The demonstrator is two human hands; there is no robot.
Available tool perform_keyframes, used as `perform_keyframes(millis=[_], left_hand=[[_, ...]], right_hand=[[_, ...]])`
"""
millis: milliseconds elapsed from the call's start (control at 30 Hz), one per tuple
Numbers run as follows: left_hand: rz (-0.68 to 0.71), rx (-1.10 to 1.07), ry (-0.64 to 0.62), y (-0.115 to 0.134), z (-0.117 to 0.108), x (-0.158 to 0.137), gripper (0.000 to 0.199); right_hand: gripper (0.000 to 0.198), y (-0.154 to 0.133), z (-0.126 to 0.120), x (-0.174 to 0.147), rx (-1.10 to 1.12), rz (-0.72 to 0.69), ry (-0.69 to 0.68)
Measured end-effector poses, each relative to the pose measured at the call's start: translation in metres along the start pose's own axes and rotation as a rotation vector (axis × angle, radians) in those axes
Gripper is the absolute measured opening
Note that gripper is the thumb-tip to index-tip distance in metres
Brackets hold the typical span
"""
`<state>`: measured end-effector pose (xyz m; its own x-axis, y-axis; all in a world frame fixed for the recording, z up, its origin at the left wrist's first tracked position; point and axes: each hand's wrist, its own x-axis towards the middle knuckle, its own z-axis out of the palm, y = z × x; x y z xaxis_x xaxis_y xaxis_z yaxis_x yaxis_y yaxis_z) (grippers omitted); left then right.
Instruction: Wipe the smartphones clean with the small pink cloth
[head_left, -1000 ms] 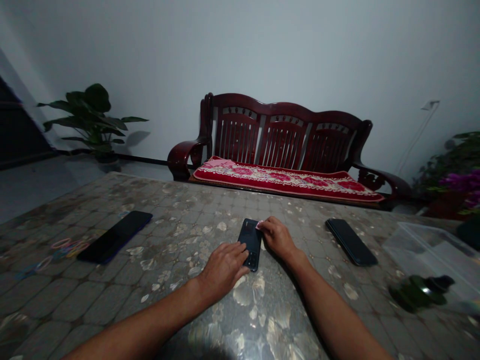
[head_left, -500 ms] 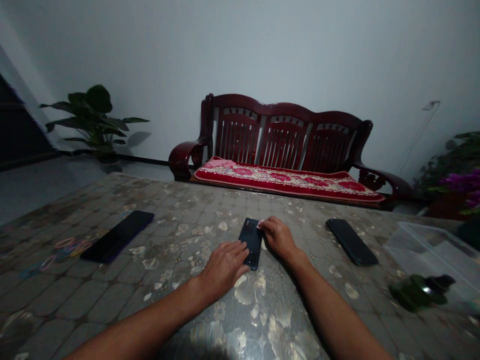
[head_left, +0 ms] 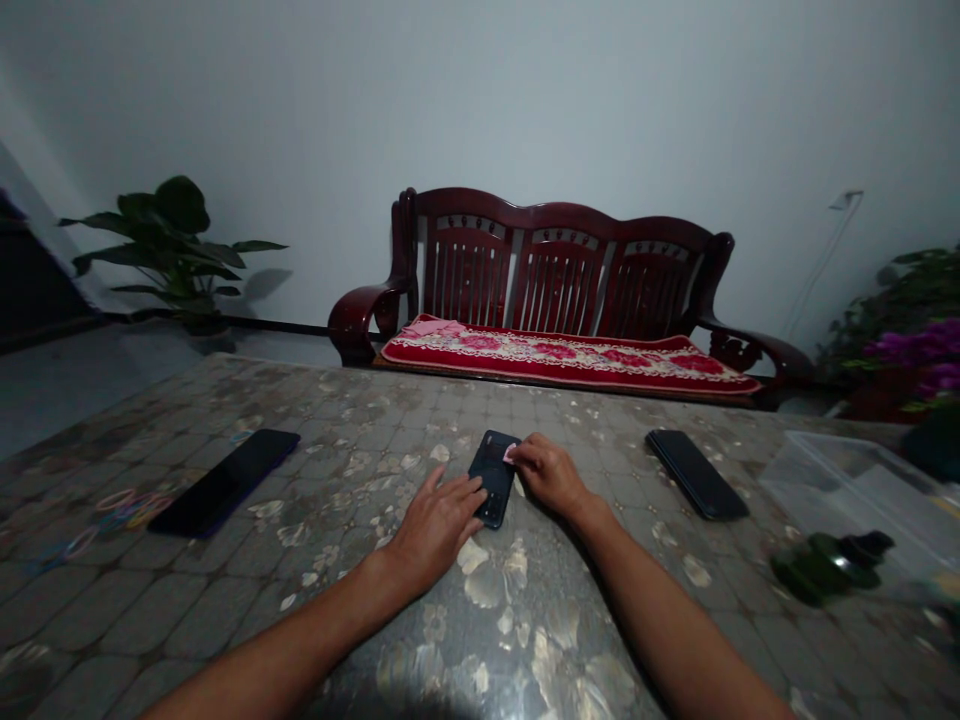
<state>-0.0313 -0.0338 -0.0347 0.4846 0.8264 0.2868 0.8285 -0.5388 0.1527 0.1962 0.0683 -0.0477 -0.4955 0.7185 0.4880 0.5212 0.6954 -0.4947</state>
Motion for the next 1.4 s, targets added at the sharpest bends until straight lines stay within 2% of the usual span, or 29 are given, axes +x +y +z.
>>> perform_keyframes(millis=[67, 133, 333, 533, 600, 800, 867, 1000, 1067, 1267, 1400], left_hand=[[-0.017, -0.020, -0.014, 0.002, -0.005, 0.001, 0.030], [-0.048, -0.040, -0.016, 0.006, -0.010, 0.003, 0.031], [-0.156, 0.009, 0.006, 0.022, -0.015, 0.014, 0.037], [-0.215, 0.132, -0.025, 0.033, -0.013, 0.024, 0.041], [-0.216, 0.151, -0.046, 0.035, -0.012, 0.025, 0.039], [-0.255, 0.131, -0.119, 0.035, -0.008, 0.024, 0.046], [-0.260, 0.114, -0.143, 0.035, -0.008, 0.024, 0.046], [-0.268, 0.111, -0.183, 0.035, -0.009, 0.024, 0.039], [-0.260, 0.136, -0.190, 0.036, -0.009, 0.024, 0.037], [-0.230, 0.185, -0.188, 0.035, -0.007, 0.023, 0.041], [-0.209, 0.204, -0.170, 0.034, -0.005, 0.023, 0.042]], right_hand=[[0.021, 0.008, 0.000, 0.000, -0.043, 0.078, 0.060], [0.020, 0.009, 0.001, -0.001, -0.043, 0.082, 0.068], [0.021, -0.010, 0.007, -0.005, 0.020, -0.089, -0.034], [0.020, 0.000, 0.009, 0.004, -0.067, 0.062, 0.058], [0.021, 0.000, 0.008, 0.003, -0.072, 0.072, 0.063], [0.022, -0.017, 0.007, -0.003, -0.038, -0.152, -0.100], [0.022, -0.016, 0.007, -0.002, -0.049, -0.123, -0.082], [0.019, -0.003, 0.005, 0.003, -0.125, 0.060, 0.018], [0.019, 0.001, 0.004, 0.003, -0.151, 0.105, 0.033], [0.022, -0.010, 0.003, -0.002, -0.085, -0.069, -0.095], [0.019, -0.008, 0.003, 0.000, -0.109, 0.019, -0.041]])
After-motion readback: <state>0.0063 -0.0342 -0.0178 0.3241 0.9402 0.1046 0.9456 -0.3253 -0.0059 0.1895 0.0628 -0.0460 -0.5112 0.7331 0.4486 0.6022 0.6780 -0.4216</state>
